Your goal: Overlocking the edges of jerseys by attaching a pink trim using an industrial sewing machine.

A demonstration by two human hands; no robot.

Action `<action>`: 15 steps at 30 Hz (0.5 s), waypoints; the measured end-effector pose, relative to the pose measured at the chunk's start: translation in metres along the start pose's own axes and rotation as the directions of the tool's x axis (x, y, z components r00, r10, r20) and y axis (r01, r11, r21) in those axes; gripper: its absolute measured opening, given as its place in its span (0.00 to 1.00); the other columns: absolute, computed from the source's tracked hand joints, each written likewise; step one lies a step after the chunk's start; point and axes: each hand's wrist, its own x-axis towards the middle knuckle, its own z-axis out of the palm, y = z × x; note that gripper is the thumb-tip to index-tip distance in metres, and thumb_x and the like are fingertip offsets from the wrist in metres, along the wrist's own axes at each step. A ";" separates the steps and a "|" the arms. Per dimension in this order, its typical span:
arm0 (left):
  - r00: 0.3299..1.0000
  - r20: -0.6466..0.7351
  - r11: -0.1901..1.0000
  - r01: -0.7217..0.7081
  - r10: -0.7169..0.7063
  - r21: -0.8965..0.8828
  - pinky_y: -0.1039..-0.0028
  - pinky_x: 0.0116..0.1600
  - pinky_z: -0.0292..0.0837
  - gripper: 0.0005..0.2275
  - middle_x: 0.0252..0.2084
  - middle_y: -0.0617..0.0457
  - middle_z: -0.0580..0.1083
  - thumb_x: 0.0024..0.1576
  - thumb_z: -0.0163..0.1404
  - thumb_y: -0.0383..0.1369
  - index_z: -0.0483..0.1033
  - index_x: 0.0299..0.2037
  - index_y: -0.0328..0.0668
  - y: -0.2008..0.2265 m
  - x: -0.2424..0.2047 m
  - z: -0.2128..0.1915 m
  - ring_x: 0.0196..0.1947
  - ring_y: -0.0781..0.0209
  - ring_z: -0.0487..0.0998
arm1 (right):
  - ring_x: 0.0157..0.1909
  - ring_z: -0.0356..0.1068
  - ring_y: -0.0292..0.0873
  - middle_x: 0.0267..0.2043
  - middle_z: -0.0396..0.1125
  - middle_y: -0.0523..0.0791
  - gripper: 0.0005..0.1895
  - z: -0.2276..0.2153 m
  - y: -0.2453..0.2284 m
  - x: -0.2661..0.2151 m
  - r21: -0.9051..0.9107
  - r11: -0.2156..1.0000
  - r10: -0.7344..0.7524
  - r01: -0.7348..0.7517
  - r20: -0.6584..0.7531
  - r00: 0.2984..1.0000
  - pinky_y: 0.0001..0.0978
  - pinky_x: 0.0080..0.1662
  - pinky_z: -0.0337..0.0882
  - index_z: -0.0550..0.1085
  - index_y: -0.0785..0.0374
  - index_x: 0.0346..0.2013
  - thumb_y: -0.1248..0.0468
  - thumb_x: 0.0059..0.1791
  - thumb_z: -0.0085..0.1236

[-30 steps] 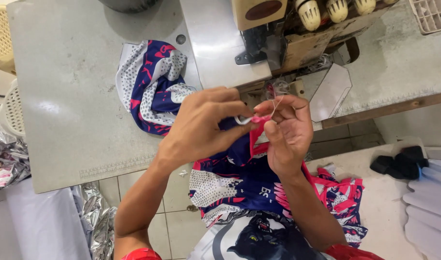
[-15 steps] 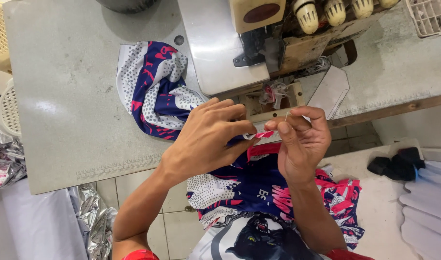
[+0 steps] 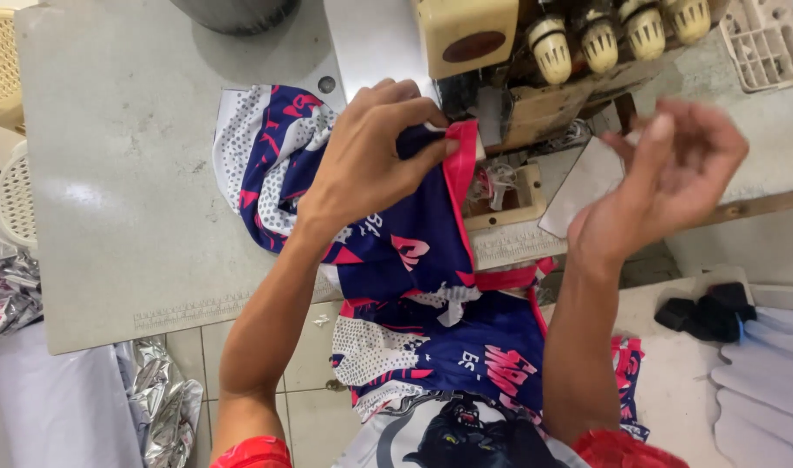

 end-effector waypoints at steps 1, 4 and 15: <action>1.000 -0.012 0.999 0.017 -0.018 -0.036 0.63 0.42 0.62 0.08 0.32 0.52 0.70 0.59 0.59 0.35 0.80 0.39 0.38 -0.001 0.001 0.001 0.33 0.55 0.68 | 0.39 0.65 0.42 0.45 0.63 0.49 0.08 0.001 -0.005 -0.001 -0.108 0.992 -0.061 0.060 0.000 0.998 0.33 0.36 0.78 0.66 0.62 0.50 0.65 0.61 0.56; 0.997 -0.068 0.997 0.035 -0.040 -0.070 0.63 0.46 0.60 0.08 0.35 0.53 0.71 0.59 0.60 0.35 0.78 0.42 0.40 0.001 -0.001 0.002 0.37 0.55 0.69 | 0.35 0.71 0.36 0.37 0.70 0.43 0.06 -0.004 0.001 -0.055 -0.169 0.966 0.234 -0.197 0.239 0.942 0.24 0.39 0.77 0.72 0.59 0.42 0.73 0.56 0.58; 0.979 -0.194 0.990 0.036 -0.062 -0.134 0.65 0.49 0.63 0.05 0.37 0.53 0.71 0.59 0.59 0.29 0.76 0.39 0.40 0.002 -0.002 0.005 0.39 0.55 0.71 | 0.40 0.72 0.34 0.38 0.73 0.41 0.07 0.017 0.008 -0.069 -0.030 0.721 0.593 -0.692 0.543 0.595 0.23 0.45 0.75 0.77 0.64 0.39 0.62 0.53 0.61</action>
